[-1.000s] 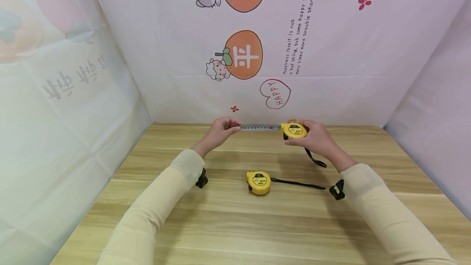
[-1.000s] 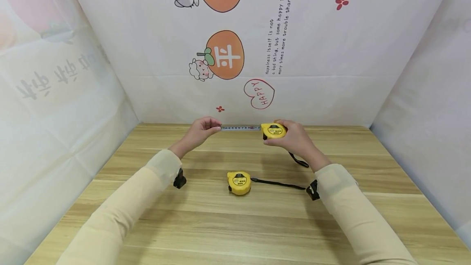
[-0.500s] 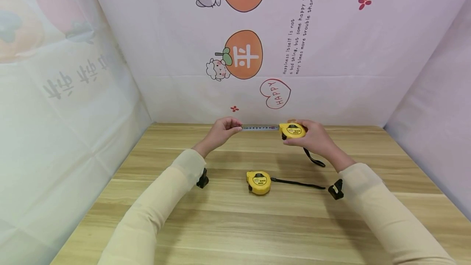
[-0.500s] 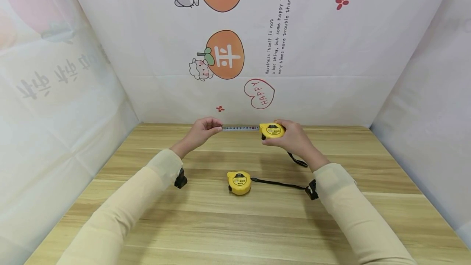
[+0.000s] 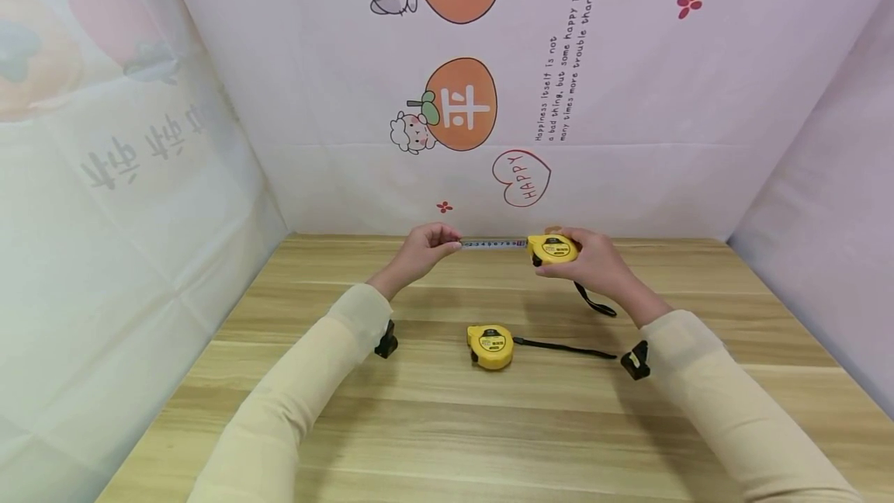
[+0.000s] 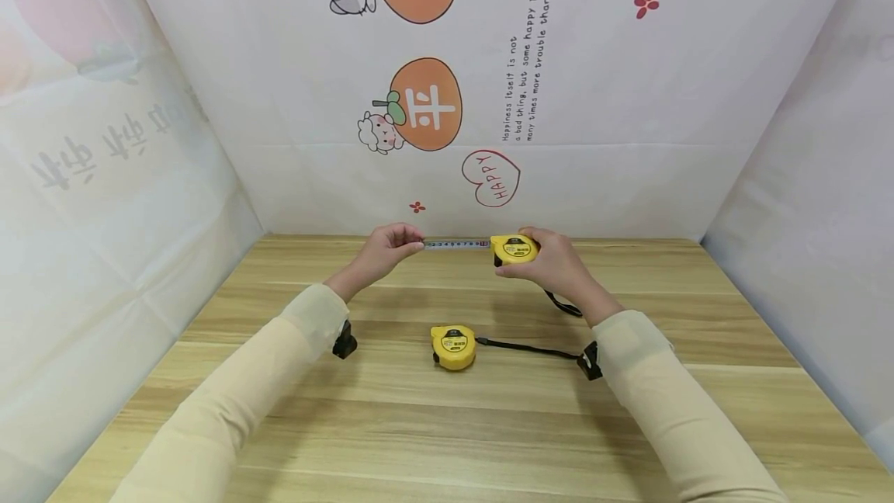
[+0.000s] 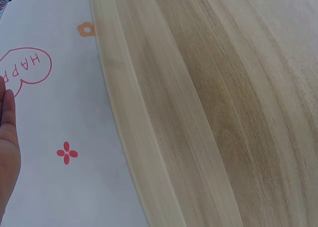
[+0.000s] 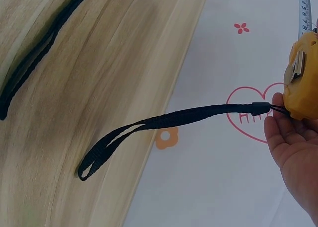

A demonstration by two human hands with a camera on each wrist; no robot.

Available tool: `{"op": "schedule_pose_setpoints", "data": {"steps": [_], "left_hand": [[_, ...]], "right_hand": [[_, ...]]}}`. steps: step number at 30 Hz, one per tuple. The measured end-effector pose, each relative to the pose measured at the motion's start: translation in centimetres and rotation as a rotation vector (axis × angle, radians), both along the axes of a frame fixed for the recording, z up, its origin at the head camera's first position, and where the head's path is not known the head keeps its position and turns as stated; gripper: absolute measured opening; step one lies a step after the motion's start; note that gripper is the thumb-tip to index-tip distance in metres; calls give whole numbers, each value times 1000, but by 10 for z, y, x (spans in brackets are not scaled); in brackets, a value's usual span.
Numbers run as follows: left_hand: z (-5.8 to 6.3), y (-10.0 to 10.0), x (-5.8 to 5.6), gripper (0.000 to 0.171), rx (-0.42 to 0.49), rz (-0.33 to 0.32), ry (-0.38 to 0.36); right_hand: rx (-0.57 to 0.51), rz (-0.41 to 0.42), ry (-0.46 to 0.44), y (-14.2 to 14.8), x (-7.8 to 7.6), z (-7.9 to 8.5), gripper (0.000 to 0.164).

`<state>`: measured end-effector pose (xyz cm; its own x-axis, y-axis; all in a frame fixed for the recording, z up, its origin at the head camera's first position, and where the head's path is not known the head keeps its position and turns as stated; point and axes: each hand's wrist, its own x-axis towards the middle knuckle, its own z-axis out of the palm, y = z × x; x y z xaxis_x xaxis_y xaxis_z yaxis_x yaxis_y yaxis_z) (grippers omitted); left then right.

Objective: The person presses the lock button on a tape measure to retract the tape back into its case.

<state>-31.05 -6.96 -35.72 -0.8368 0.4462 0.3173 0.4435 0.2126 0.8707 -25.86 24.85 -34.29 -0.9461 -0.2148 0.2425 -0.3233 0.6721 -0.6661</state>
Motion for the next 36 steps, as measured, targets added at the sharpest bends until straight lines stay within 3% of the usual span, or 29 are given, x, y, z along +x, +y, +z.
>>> {"op": "schedule_pose_setpoints", "data": {"steps": [13, 22, 30, 36], "left_hand": [[-5, 3, -3, 24, 16, -37, 16], [-6, 5, -4, 16, 25, -48, 9], [-4, 7, -2, 17, 12, -37, 9], [-4, 9, -1, 17, 4, -38, 17]], "right_hand": [[4, 2, 8, -4, 1, -1, 88], [3, 5, 12, -5, 0, -2, 84], [1, 5, -4, -6, 1, -2, 95], [7, 2, 0, -8, 0, -3, 91]]}}
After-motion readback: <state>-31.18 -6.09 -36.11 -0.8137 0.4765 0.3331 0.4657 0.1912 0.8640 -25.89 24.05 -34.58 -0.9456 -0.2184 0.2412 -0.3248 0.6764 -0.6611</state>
